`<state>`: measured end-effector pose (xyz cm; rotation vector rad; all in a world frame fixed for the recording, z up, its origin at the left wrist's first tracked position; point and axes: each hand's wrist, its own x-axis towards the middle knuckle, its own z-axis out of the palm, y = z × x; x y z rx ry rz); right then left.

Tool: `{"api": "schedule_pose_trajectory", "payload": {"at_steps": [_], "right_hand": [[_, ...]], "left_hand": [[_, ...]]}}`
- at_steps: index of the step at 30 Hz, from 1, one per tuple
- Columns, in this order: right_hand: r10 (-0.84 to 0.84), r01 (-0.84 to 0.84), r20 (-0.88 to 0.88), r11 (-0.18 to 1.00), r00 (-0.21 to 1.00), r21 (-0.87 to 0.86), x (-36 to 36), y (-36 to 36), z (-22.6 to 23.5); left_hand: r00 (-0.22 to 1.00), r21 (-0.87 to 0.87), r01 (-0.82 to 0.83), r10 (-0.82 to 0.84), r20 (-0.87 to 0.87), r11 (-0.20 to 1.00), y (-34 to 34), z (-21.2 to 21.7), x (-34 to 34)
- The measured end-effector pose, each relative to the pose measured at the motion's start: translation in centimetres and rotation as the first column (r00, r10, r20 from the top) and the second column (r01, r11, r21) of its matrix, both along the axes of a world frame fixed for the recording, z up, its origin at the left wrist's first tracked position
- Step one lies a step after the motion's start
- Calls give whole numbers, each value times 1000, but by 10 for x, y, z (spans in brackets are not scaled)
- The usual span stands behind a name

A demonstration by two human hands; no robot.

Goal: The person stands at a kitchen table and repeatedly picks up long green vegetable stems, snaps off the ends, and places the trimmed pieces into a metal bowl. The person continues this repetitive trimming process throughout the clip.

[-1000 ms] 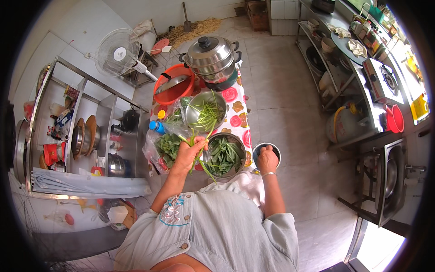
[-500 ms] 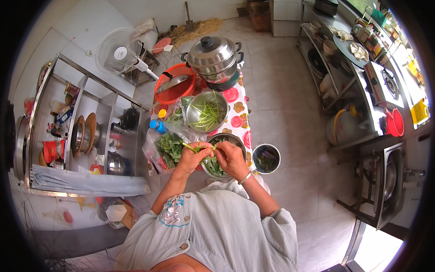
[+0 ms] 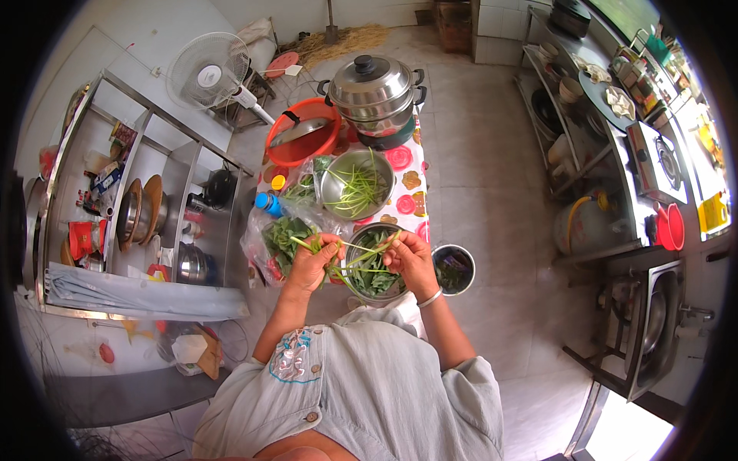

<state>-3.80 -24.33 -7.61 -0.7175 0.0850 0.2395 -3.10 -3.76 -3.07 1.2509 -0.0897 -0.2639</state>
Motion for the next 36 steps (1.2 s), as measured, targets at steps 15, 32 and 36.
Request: {"api": "schedule_pose_trajectory", "payload": {"at_steps": [15, 32, 36], "right_hand": [[102, -82, 94, 977, 990, -196, 10, 19, -2], [207, 484, 656, 523, 726, -701, -5, 42, 32], [168, 603, 743, 484, 648, -635, -6, 46, 32]], "left_hand": [[858, 34, -514, 513, 29, 857, 66, 27, 7], [990, 543, -122, 60, 131, 831, -5, 11, -8], [993, 413, -118, 119, 24, 903, -5, 4, -7]]}}
